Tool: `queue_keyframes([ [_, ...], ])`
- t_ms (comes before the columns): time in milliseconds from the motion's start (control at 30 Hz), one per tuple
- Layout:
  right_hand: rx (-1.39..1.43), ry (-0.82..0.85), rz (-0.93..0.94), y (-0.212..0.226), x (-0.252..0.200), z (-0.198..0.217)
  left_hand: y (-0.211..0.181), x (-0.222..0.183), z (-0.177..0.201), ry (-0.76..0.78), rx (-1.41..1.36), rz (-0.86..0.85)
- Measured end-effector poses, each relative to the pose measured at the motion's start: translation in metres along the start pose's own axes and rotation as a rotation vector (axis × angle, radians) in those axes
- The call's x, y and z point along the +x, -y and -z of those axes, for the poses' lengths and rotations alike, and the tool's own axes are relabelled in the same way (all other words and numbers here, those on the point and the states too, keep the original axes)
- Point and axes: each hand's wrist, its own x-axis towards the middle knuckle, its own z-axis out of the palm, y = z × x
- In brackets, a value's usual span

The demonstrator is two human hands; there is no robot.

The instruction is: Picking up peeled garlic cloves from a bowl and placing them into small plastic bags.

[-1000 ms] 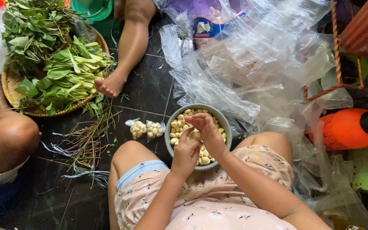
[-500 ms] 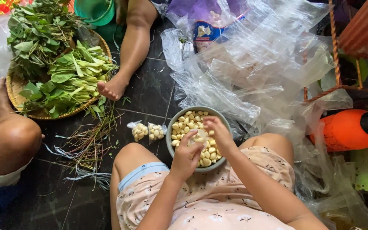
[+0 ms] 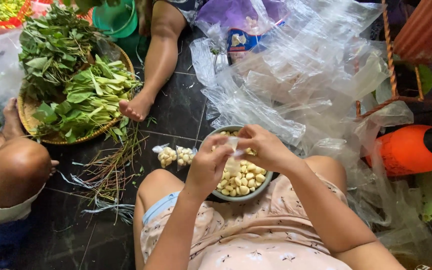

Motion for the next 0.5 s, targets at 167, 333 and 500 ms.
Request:
queue_keyframes([
  [167, 0.011, -0.354, 0.367, 0.027, 0.010, 0.006, 0.012, -0.010, -0.025, -0.178, -0.556, 0.157],
  [333, -0.164, -0.334, 0.553, 0.063, 0.010, 0.016, 0.028, -0.047, -0.057, -0.001, -0.489, 0.199],
  [500, -0.200, -0.310, 0.451, 0.061, -0.004, 0.020, 0.035, -0.066, -0.050, 0.210, -0.405, 0.267],
])
